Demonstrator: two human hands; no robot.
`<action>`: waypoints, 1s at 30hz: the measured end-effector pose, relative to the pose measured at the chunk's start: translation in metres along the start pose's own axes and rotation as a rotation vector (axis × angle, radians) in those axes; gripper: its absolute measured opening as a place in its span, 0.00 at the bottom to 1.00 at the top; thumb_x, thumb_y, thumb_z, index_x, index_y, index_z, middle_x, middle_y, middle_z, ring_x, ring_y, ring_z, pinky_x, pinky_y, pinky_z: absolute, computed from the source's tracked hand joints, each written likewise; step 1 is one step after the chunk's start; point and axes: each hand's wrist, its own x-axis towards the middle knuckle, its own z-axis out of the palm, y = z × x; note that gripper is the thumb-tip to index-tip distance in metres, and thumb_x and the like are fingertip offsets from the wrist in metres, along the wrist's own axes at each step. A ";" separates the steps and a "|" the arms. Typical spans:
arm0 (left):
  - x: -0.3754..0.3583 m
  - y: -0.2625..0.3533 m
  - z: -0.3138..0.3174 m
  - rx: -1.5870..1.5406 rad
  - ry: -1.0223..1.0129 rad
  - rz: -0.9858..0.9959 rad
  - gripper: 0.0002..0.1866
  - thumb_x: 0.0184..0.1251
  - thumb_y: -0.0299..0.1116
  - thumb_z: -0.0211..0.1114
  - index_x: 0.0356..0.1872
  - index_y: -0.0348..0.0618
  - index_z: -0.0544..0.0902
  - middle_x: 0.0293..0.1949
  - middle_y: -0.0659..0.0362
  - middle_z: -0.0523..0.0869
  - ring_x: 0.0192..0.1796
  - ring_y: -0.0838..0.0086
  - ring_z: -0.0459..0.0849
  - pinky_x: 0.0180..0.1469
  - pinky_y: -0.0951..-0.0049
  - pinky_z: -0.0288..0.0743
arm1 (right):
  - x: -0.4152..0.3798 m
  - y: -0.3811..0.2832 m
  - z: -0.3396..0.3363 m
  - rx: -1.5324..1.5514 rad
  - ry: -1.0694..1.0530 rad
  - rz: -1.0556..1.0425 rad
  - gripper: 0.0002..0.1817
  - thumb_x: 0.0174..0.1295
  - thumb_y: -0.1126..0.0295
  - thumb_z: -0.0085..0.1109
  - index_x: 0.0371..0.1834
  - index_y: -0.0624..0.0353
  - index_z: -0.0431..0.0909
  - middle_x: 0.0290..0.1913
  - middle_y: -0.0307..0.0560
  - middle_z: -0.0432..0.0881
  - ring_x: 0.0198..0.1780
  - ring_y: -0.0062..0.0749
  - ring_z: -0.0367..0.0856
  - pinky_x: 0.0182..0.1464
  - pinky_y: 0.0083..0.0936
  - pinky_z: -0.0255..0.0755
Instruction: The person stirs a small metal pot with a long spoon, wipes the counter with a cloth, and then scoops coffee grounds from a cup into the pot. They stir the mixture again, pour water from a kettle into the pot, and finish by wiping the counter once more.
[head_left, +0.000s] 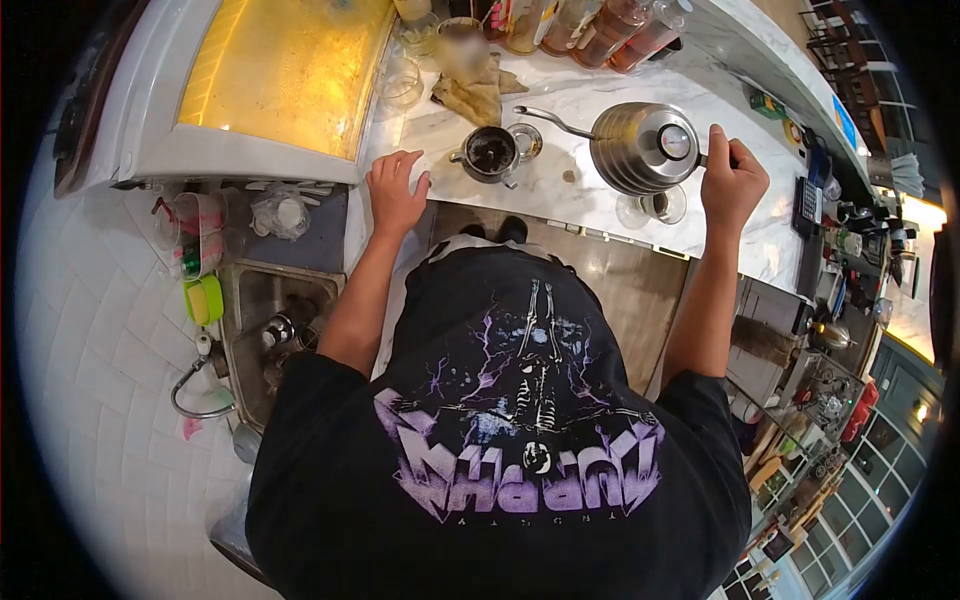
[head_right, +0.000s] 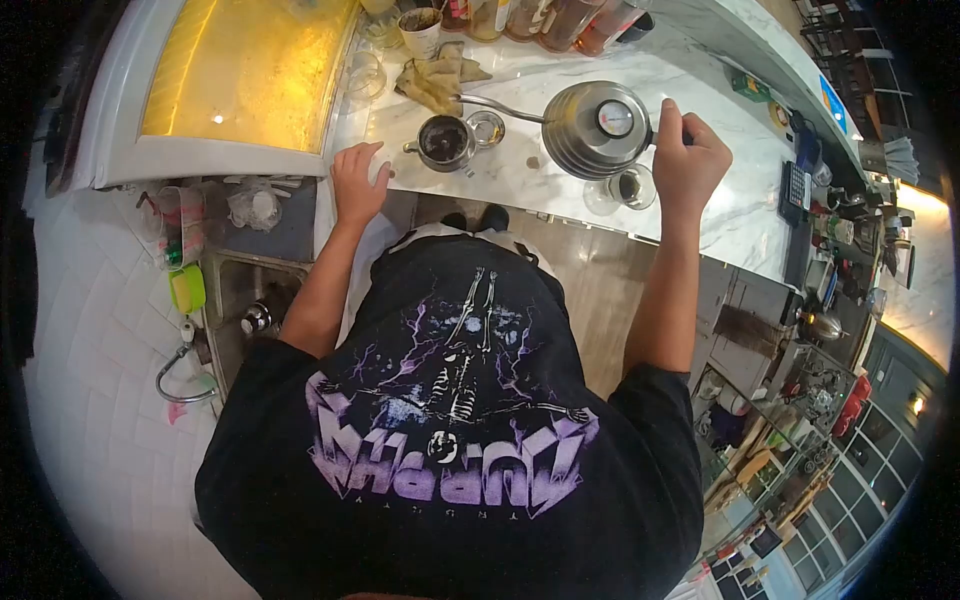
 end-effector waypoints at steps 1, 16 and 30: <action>-0.001 -0.004 0.002 0.005 -0.014 0.022 0.24 0.63 0.37 0.75 0.61 0.52 0.85 0.57 0.58 0.84 0.63 0.58 0.77 0.64 0.53 0.68 | -0.005 -0.003 -0.001 -0.030 -0.010 0.014 0.24 0.70 0.62 0.68 0.21 0.71 0.80 0.14 0.38 0.71 0.22 0.18 0.63 0.26 0.26 0.59; -0.026 -0.044 0.007 0.020 -0.058 0.238 0.35 0.58 0.50 0.79 0.67 0.54 0.81 0.67 0.55 0.76 0.70 0.55 0.70 0.69 0.47 0.59 | -0.066 -0.045 -0.004 -0.354 0.051 -0.051 0.22 0.68 0.64 0.69 0.20 0.70 0.81 0.16 0.53 0.76 0.17 0.33 0.68 0.26 0.33 0.65; -0.022 -0.043 0.008 0.043 -0.100 0.224 0.35 0.59 0.51 0.78 0.67 0.54 0.81 0.66 0.55 0.76 0.71 0.56 0.69 0.68 0.48 0.59 | -0.090 -0.053 0.004 -0.462 0.060 -0.043 0.22 0.69 0.63 0.68 0.20 0.69 0.80 0.20 0.57 0.79 0.19 0.46 0.73 0.28 0.38 0.68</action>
